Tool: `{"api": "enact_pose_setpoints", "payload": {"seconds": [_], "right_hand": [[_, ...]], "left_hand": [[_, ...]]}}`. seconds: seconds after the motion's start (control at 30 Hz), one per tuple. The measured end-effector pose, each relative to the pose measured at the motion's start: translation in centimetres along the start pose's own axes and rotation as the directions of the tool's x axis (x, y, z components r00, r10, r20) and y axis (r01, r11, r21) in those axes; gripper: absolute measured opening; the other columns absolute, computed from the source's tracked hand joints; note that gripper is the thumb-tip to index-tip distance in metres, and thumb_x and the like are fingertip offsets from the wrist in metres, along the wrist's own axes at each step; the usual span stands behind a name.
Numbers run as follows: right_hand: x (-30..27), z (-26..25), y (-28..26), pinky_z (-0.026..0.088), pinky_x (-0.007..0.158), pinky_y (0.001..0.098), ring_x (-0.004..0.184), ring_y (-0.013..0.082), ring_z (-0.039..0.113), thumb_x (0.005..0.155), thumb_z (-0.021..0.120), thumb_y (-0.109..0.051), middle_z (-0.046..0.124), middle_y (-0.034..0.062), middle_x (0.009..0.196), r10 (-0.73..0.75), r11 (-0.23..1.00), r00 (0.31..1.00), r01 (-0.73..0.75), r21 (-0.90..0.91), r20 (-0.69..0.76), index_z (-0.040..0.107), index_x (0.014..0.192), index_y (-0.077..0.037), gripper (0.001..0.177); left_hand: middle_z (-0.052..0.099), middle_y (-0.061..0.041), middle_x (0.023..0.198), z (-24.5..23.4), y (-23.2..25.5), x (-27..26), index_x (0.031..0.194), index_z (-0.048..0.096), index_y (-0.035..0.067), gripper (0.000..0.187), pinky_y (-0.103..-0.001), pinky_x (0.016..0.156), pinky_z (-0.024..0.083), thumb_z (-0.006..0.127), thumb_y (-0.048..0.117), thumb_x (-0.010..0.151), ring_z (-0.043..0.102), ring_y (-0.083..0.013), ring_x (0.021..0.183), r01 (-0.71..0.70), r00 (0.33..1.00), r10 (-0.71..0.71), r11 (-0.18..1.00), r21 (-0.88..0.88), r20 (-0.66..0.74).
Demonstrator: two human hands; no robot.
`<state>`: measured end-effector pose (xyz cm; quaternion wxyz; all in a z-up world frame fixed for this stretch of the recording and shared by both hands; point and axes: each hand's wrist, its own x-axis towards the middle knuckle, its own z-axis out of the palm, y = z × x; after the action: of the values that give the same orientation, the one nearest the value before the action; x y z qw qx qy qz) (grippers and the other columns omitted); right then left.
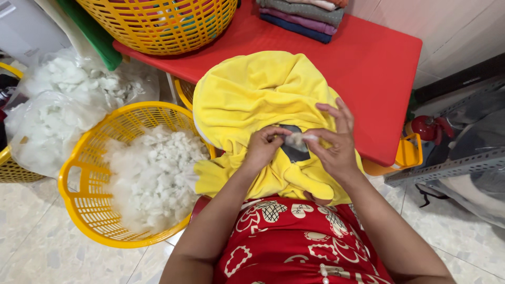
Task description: The person repeatedly takes handfuls of white cotton-like filling from a yellow basket and inserts it into a yellow fabric cushion cover resting on their lap. They push and distribute the filling inside the cover by hand throughout the clip.
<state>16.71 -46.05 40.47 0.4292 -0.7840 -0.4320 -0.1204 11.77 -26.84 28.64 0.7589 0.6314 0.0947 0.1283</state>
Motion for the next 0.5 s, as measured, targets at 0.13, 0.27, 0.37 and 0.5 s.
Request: {"api": "enact_pose_setpoints", "payload": {"seconds": [0.13, 0.27, 0.37, 0.5], "right_hand": [[0.0, -0.9, -0.6, 0.021, 0.127, 0.0530, 0.156, 0.0379, 0.022, 0.084, 0.082, -0.020, 0.050, 0.0076, 0.155, 0.047, 0.994, 0.999, -0.049, -0.095, -0.024, 0.081, 0.096, -0.018, 0.013], [-1.2, 0.1, -0.1, 0.021, 0.128, 0.0529, 0.157, 0.0370, 0.023, 0.085, 0.081, -0.018, 0.050, 0.0072, 0.158, 0.073, 0.987, 0.997, -0.077, -0.140, -0.034, 0.083, 0.099, -0.018, 0.014], [-1.8, 1.8, 0.3, 0.021, 0.127, 0.0524, 0.156, 0.0365, 0.025, 0.083, 0.083, -0.018, 0.051, 0.0071, 0.156, 0.083, 0.984, 0.995, -0.091, -0.156, -0.058, 0.083, 0.096, -0.018, 0.014], [-2.0, 1.6, 0.7, 0.025, 0.126, 0.0488, 0.154, 0.0350, 0.029, 0.082, 0.083, -0.017, 0.053, 0.0069, 0.155, 0.094, 0.986, 0.990, -0.107, -0.130, -0.102, 0.082, 0.095, -0.018, 0.014]], "left_hand": [[0.064, -0.009, 0.111, 0.4, 4.6, -3.2, 0.110, 0.078, 0.009, 0.029, -0.031, 0.086, 0.053, 0.080, 0.014, 0.082, 0.064, -0.0174, 0.101, -0.202, 0.970, 0.242, 0.856, 0.475, -0.024], [0.059, -0.010, 0.109, 2.2, 6.5, -3.4, 0.102, 0.078, 0.009, 0.035, -0.042, 0.082, 0.052, 0.086, 0.026, 0.073, 0.062, -0.0284, 0.100, -0.100, 0.969, 0.240, 0.611, 0.785, -0.063], [0.059, -0.008, 0.108, 2.5, 6.1, -2.8, 0.093, 0.080, 0.011, 0.018, -0.043, 0.083, 0.052, 0.083, 0.021, 0.078, 0.063, -0.0294, 0.101, -0.076, 0.959, 0.273, 0.497, 0.865, -0.073], [0.061, -0.006, 0.100, 1.7, 5.3, -2.3, 0.086, 0.080, 0.008, 0.014, -0.037, 0.078, 0.054, 0.086, 0.018, 0.078, 0.064, -0.0230, 0.091, -0.099, 0.981, 0.184, 0.755, 0.649, -0.064]]}}
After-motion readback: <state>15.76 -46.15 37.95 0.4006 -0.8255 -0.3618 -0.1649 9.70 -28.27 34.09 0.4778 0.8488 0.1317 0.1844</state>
